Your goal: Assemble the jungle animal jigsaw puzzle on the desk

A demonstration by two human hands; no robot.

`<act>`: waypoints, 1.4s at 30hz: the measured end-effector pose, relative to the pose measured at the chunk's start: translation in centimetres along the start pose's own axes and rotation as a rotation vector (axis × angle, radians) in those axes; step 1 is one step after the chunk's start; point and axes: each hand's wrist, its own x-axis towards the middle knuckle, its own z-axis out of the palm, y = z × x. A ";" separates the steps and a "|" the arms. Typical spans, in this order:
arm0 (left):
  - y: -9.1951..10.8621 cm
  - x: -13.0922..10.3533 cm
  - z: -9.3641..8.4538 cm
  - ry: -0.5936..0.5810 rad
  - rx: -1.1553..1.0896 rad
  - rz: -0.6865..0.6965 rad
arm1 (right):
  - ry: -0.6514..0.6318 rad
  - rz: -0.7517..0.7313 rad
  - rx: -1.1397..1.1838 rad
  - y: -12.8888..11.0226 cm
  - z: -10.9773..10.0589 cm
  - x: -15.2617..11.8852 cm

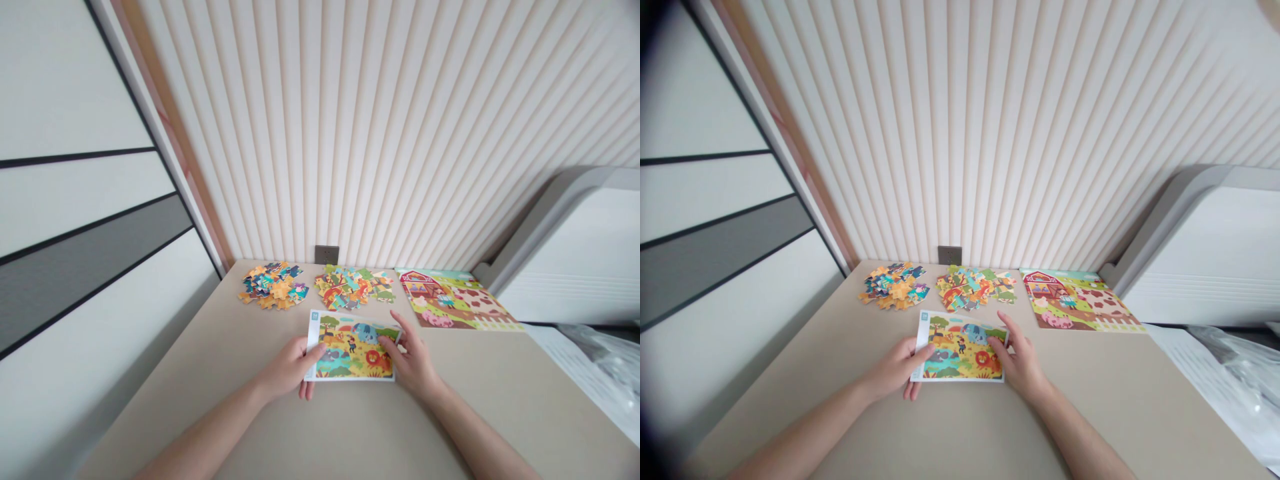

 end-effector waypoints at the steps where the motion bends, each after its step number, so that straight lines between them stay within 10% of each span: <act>1: -0.2 0.1 0.0 0.025 0.014 0.007 | -0.017 0.015 0.067 -0.3 0.2 0.0; 8: -0.1 0.3 -0.4 0.082 -0.042 0.071 | -0.215 0.225 0.484 -2.4 0.6 0.6; 16: -0.3 0.6 0.0 0.048 -0.021 0.078 | -0.150 0.261 0.418 -1.7 0.8 0.7; 21: -0.7 1.1 -0.7 0.266 0.105 0.129 | -0.153 0.081 0.128 -0.5 -0.1 1.1; 27: 0.1 0.9 -5.0 0.680 0.193 0.238 | -0.150 -0.243 -0.503 0.0 -1.2 8.0; 31: 0.5 0.8 -8.1 0.864 0.188 0.271 | -0.255 -0.189 -0.722 -0.3 0.9 14.9; 42: -1.2 2.3 -9.6 0.862 0.072 0.290 | -0.490 -0.098 -0.796 -0.4 7.8 19.6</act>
